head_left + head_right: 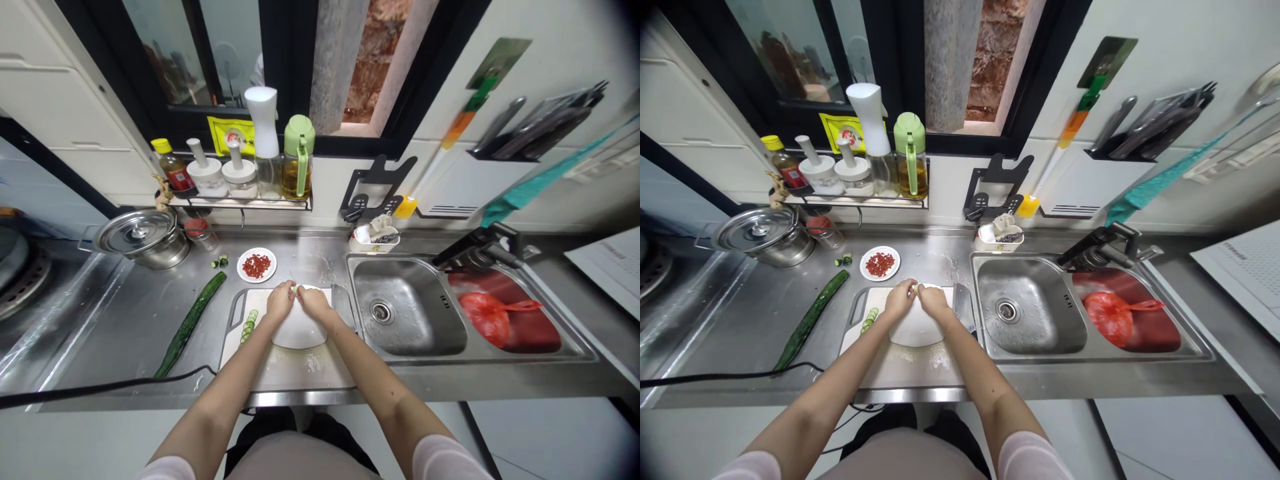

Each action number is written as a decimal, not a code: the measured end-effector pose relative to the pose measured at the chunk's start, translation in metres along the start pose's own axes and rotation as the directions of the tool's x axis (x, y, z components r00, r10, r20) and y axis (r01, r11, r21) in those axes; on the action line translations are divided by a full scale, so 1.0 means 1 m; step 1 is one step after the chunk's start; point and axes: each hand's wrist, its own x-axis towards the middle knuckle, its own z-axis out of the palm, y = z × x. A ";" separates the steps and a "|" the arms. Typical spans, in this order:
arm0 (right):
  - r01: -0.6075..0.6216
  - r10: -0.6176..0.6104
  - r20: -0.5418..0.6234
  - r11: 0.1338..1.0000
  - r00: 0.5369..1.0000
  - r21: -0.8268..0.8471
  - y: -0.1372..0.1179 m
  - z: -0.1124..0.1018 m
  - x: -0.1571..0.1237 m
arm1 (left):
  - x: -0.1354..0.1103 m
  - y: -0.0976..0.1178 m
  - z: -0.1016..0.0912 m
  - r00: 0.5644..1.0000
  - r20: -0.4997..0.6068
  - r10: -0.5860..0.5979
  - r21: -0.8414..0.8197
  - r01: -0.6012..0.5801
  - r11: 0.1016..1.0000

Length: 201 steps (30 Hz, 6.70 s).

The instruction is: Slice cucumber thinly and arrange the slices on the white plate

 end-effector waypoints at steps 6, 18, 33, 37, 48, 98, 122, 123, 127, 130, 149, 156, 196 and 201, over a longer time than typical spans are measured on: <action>0.031 -0.031 0.001 0.998 1.000 -0.053 0.001 0.001 0.001 | -0.001 -0.004 0.001 0.988 -0.030 -0.153 -0.154 0.146 0.977; -0.057 0.056 0.034 0.997 0.998 0.049 -0.004 -0.009 0.005 | 0.006 0.003 0.006 0.958 0.006 -0.287 -0.130 0.286 0.950; -0.228 0.229 0.013 0.965 0.973 0.126 -0.010 -0.003 0.006 | 0.001 0.006 0.001 0.976 -0.009 -0.216 0.028 0.216 0.976; -0.274 0.281 -0.015 0.944 0.959 0.184 -0.010 0.003 0.002 | -0.001 0.008 -0.001 0.981 0.000 -0.195 0.053 0.195 0.979; -0.327 0.344 -0.029 0.913 0.939 0.243 -0.011 0.010 -0.002 | 0.003 0.008 -0.001 0.981 0.009 -0.192 0.090 0.190 0.978; -0.336 0.376 -0.069 0.886 0.924 0.318 -0.005 0.010 -0.004 | 0.000 0.002 -0.012 0.970 -0.023 -0.241 -0.008 0.241 0.971; -0.228 0.295 -0.178 0.920 0.939 0.320 0.004 0.032 -0.090 | -0.159 -0.117 -0.050 0.864 -0.111 -0.491 -0.064 0.487 0.871; -0.226 0.299 -0.187 0.915 0.936 0.335 0.006 0.033 -0.094 | -0.162 -0.116 -0.051 0.866 -0.098 -0.490 -0.029 0.490 0.871; -0.215 0.313 -0.208 0.895 0.927 0.391 0.010 0.035 -0.107 | -0.168 -0.109 -0.052 0.870 -0.052 -0.491 0.086 0.494 0.865; -0.206 0.314 -0.216 0.888 0.924 0.410 0.010 0.036 -0.113 | -0.170 -0.102 -0.049 0.875 -0.049 -0.482 0.134 0.484 0.865; -0.058 0.213 -0.260 0.865 0.942 0.499 -0.017 0.029 -0.122 | -0.158 -0.085 -0.042 0.897 -0.048 -0.440 -0.618 0.319 0.718; 0.296 -0.064 -0.417 0.802 0.906 0.519 -0.065 -0.012 -0.120 | -0.145 -0.038 -0.072 0.961 0.049 -0.271 -0.799 0.201 0.567; -0.069 0.044 0.062 0.163 0.997 0.984 -0.082 -0.042 -0.111 | -0.147 0.011 -0.102 0.834 -0.309 0.458 0.020 -0.476 0.879; -0.149 0.045 0.146 0.093 0.988 0.984 -0.083 -0.044 -0.112 | -0.149 0.007 -0.095 0.800 -0.343 0.492 0.074 -0.499 0.863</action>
